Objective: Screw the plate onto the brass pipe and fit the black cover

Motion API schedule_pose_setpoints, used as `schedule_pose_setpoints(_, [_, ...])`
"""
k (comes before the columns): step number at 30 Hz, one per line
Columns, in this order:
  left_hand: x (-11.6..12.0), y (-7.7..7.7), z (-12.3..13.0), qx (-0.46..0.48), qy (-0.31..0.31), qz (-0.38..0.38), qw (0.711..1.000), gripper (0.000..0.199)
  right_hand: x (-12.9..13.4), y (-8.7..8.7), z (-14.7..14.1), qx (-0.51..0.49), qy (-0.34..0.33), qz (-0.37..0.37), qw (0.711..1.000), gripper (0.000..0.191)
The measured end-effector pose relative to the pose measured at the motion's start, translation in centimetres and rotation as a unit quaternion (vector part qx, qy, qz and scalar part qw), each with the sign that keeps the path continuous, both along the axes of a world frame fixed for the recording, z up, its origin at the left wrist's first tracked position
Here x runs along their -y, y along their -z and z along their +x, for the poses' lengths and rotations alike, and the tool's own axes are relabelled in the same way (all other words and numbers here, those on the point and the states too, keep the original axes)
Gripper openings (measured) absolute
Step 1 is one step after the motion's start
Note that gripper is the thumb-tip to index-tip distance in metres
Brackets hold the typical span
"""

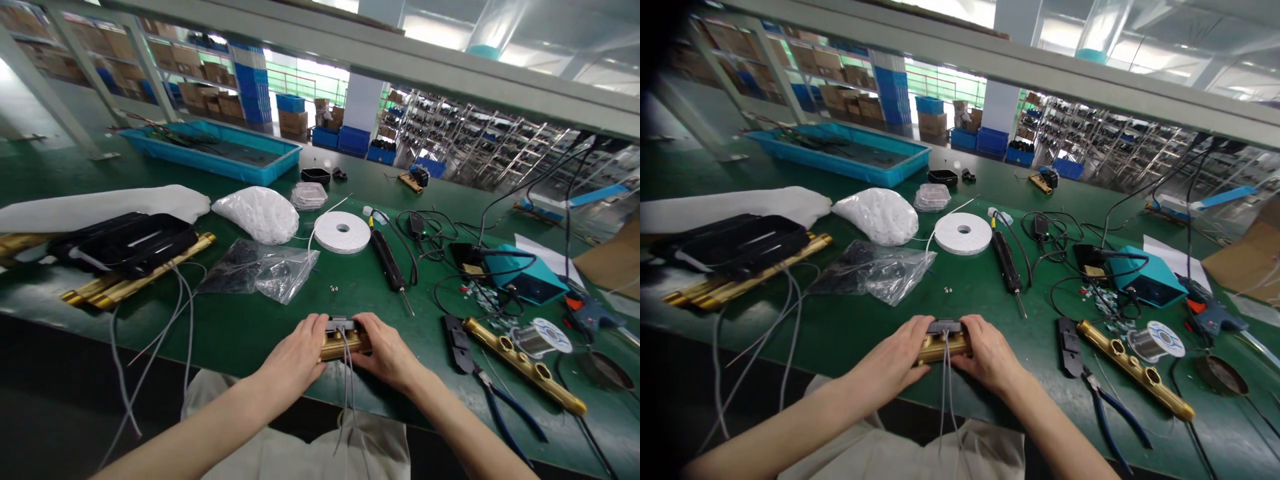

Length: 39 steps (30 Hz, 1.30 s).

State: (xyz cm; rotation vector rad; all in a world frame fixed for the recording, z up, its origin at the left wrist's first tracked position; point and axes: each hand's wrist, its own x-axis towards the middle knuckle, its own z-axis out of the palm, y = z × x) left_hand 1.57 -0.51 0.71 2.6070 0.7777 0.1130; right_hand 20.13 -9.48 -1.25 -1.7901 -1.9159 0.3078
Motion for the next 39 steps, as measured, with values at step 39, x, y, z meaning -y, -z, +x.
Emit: schedule_pose_setpoints(39, [1.0, 5.6, -1.2, 0.209, 0.073, 0.237, 0.946, 0.040, 3.9, 2.4, -0.3, 0.044, 0.010, 0.109, 0.993, 0.055])
